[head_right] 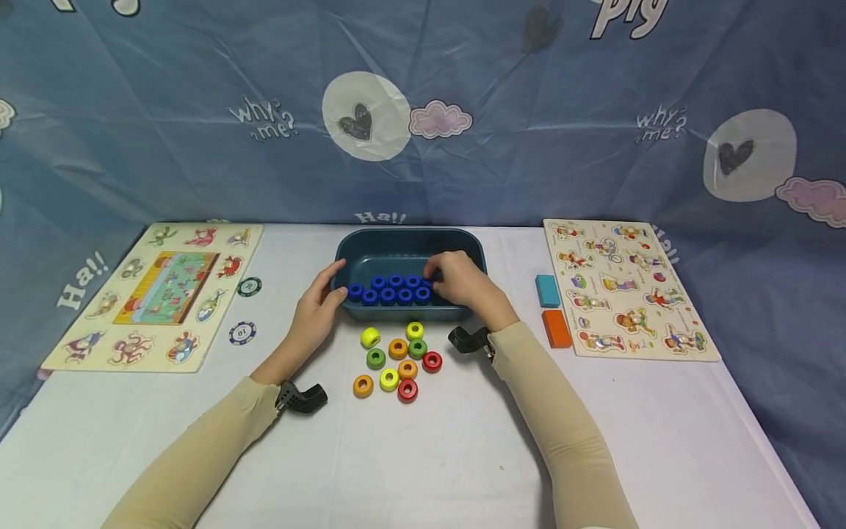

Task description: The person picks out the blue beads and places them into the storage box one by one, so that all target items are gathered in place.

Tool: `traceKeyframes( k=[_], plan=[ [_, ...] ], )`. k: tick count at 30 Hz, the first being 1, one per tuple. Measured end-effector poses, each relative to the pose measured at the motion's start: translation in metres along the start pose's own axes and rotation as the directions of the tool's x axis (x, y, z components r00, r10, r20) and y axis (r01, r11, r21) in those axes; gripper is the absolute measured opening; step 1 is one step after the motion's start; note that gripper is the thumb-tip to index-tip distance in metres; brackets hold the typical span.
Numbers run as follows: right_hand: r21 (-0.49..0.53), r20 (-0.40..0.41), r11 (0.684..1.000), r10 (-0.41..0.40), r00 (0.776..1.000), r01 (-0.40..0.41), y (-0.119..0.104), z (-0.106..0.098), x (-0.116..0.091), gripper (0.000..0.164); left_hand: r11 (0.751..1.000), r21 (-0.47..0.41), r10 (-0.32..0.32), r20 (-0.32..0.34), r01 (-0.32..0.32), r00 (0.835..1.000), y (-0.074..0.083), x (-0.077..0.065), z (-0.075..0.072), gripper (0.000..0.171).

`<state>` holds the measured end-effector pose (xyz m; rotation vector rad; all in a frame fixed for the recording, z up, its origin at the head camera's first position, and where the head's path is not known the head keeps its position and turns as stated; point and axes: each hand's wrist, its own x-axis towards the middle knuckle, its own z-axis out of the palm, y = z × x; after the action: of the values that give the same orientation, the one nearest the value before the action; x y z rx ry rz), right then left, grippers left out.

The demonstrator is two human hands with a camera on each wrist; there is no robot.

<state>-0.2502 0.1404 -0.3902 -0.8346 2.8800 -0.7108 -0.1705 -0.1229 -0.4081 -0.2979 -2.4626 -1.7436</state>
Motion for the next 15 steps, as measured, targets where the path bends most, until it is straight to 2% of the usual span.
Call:
traceKeyframes(
  k=[11,13,15],
  plan=[
    [0.006,-0.019,1.000,-0.007,1.000,0.007,-0.002,0.003,0.000,0.027,1.000,0.003,-0.013,-0.002,0.013,1.000,-0.002,-0.001,-0.001,0.049],
    [0.034,-0.041,0.999,0.000,0.999,0.001,-0.001,0.002,0.001,0.027,1.000,-0.002,-0.012,0.000,0.012,1.000,-0.002,-0.001,-0.001,0.049],
    [0.083,-0.098,0.997,-0.005,0.995,0.013,0.001,0.001,0.001,0.026,1.000,-0.011,-0.010,-0.002,0.010,1.000,-0.012,0.003,0.000,0.050]
  ],
)
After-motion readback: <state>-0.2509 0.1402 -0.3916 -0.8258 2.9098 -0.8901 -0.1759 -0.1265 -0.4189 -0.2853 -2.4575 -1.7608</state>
